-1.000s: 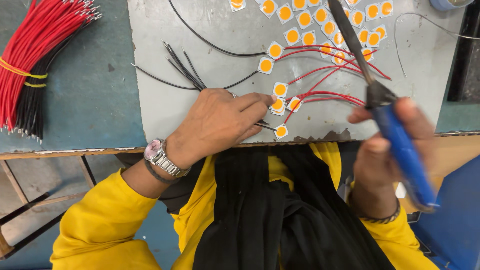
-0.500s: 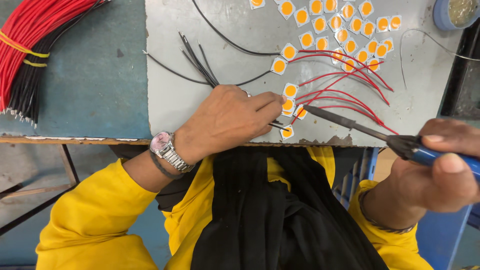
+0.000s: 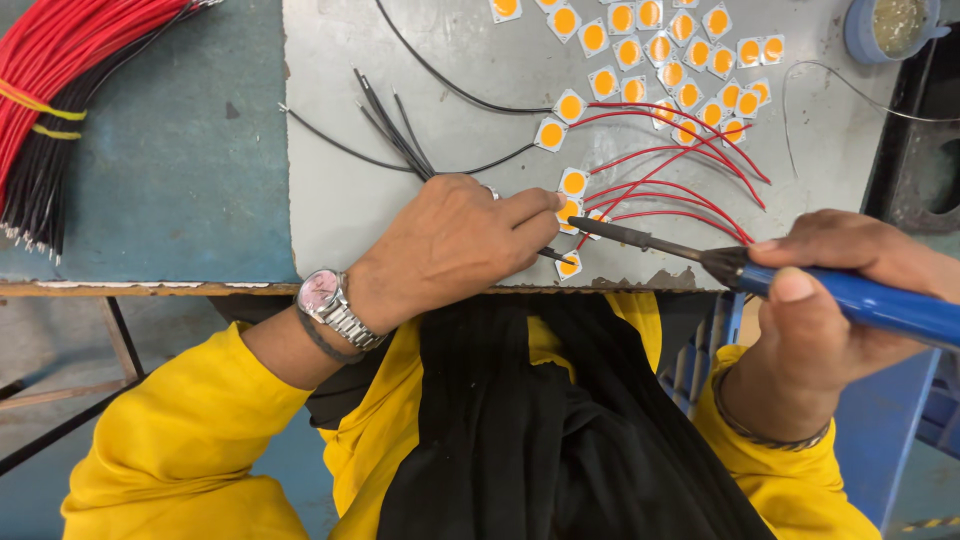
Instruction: The person strips the insulation from the ends of black wires with pliers, dips the stripped ends into a container of flux or solder paste, and uses a soldering iron to solder the wire ends onto the pads of small square LED modules on the workbench, repeating for several modules before gathering the finished wired LEDs.
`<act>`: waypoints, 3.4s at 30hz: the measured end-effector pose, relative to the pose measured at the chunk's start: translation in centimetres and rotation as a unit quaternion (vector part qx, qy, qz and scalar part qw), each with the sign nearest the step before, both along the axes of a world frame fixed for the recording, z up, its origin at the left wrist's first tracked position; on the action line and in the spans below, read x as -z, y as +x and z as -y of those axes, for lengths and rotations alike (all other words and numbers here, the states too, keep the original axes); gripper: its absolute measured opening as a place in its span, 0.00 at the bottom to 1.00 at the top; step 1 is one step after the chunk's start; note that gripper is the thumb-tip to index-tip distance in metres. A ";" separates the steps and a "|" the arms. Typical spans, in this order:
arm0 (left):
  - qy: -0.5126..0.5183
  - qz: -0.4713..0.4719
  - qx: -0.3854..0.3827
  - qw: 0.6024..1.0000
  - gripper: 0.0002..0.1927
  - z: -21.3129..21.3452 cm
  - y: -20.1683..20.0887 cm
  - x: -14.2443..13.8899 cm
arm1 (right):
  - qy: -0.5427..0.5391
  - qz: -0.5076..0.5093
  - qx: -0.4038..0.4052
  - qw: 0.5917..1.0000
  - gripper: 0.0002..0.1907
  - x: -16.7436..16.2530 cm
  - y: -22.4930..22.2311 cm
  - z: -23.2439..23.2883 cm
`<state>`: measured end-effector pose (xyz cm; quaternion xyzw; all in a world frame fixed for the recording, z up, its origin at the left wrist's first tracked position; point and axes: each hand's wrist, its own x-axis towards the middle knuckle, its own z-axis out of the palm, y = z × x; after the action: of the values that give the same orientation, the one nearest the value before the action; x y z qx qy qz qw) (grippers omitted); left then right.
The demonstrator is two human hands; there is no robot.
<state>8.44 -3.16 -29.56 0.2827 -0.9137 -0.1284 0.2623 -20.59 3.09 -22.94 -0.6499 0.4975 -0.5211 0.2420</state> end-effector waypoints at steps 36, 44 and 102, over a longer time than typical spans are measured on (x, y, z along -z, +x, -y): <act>-0.038 0.000 0.001 0.999 0.06 -0.2 0.2 -0.5 | -0.007 -0.021 -0.006 1.000 0.16 -1.2 -0.2 -0.2; -0.073 0.056 -0.010 0.996 0.05 -3.2 2.4 -2.1 | -0.014 0.059 0.000 0.998 0.17 -0.5 -0.5 -2.0; 0.113 -0.071 -0.106 0.985 0.13 -4.7 1.7 -1.0 | -0.040 0.052 -0.010 0.998 0.19 1.3 0.9 -2.0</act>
<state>10.10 1.59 -28.51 0.3956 -0.8372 -0.2226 0.3051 -19.74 5.08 -24.25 -0.6357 0.4564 -0.5716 0.2467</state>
